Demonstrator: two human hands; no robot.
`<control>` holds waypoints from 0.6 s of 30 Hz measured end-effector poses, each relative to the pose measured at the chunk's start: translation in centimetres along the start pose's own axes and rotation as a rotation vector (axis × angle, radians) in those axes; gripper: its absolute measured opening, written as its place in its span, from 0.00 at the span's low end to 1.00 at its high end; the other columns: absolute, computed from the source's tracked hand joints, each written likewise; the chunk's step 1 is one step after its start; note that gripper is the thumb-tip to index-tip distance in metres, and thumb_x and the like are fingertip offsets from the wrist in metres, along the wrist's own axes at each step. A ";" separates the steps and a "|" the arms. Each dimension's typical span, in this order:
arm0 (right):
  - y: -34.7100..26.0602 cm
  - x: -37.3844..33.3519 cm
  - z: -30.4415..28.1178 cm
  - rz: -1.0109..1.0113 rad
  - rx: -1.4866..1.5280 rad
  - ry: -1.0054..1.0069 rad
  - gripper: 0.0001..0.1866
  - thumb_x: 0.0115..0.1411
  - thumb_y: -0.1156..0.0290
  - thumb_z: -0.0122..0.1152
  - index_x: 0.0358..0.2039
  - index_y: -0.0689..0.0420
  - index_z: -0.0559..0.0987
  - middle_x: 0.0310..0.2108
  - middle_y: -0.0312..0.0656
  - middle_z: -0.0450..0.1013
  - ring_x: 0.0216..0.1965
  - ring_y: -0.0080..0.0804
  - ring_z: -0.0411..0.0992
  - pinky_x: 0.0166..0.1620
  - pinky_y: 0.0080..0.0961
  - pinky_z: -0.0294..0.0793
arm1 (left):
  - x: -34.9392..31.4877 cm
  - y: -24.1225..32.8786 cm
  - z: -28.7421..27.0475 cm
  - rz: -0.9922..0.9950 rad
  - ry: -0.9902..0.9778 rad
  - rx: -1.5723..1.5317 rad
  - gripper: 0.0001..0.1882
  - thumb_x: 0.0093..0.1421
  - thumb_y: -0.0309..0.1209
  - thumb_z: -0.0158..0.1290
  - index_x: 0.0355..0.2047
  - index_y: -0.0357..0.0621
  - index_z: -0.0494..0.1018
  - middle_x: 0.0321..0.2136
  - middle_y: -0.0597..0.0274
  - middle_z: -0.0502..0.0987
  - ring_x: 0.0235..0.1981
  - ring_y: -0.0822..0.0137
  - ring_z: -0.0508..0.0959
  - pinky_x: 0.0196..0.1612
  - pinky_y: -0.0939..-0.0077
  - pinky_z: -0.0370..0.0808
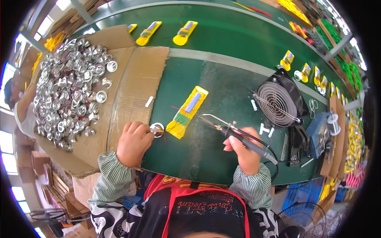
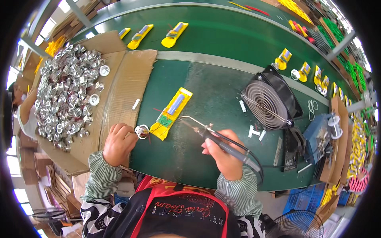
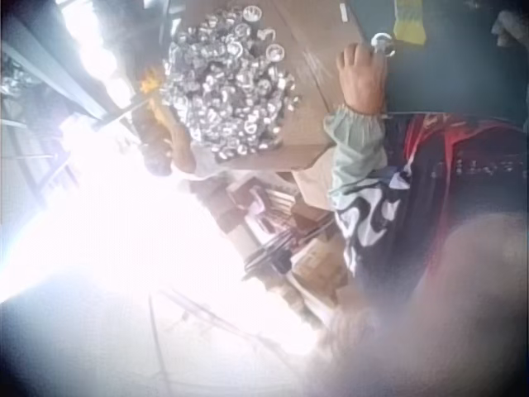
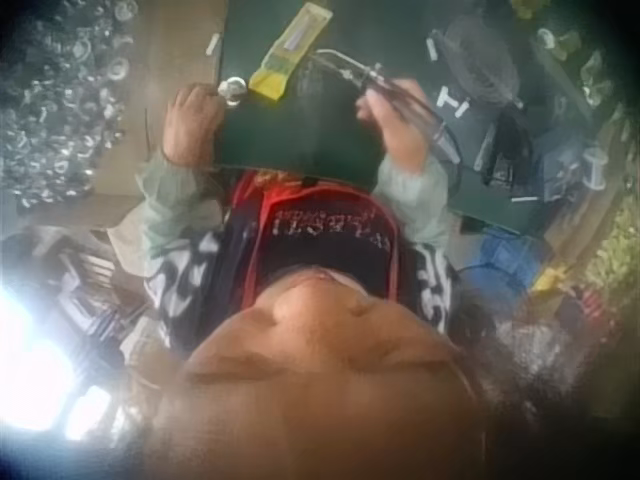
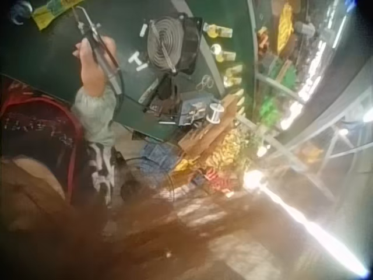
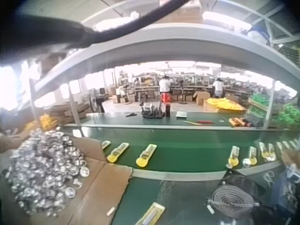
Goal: The person solders electronic components onto flashlight housings using a soldering iron and places the assembled units onto a conveyor belt by hand.
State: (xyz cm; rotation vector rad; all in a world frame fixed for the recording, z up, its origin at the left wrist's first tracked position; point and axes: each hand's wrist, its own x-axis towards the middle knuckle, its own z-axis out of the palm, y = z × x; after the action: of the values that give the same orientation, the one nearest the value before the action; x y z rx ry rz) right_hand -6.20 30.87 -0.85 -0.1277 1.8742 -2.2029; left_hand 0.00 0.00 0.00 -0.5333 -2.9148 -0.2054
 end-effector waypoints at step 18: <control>0.7 0.3 1.4 -0.173 0.009 -0.066 0.07 0.58 0.73 0.57 0.32 0.62 0.71 0.22 0.36 0.71 0.22 0.19 0.71 0.26 0.19 0.70 | 1.0 -2.1 2.3 0.271 0.014 -0.003 0.07 0.41 0.24 0.55 0.23 0.38 0.71 0.29 0.55 0.71 0.33 0.55 0.70 0.36 0.62 0.68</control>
State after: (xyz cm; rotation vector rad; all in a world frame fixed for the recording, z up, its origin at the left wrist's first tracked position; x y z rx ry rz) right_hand -6.06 29.40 -1.36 -0.3690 1.8821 -2.2869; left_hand -2.02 -1.25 -2.28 -0.9130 -2.7890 -0.1753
